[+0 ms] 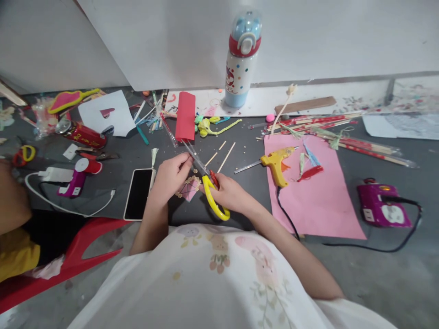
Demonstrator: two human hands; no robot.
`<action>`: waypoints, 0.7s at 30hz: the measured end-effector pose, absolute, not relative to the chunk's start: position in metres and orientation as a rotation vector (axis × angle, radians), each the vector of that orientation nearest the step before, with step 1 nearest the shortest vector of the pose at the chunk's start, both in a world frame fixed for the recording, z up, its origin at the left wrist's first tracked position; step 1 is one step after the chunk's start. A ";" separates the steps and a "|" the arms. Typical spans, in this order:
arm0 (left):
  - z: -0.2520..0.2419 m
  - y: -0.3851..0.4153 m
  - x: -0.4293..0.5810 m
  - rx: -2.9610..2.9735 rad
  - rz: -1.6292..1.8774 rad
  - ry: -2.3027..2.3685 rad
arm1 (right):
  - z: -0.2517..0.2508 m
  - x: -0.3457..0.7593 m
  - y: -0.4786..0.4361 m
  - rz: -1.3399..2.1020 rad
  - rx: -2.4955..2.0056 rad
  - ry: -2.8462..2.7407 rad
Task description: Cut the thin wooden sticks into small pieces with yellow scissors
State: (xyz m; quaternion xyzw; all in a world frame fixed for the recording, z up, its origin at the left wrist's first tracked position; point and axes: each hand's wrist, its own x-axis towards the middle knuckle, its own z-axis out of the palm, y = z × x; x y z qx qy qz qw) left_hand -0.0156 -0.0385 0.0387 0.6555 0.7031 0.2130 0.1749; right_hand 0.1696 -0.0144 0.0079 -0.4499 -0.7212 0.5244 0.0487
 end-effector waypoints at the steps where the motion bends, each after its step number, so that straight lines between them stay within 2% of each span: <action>1: 0.040 -0.037 -0.016 1.879 0.586 1.995 | 0.007 0.169 -0.014 1.612 -1.365 -2.177; 11: 0.041 -0.037 -0.012 2.034 0.410 2.072 | -0.005 0.167 -0.016 1.647 -1.378 -2.072; 21: 0.038 -0.041 -0.019 2.093 0.836 2.024 | 0.020 0.165 -0.019 1.393 -1.366 -2.165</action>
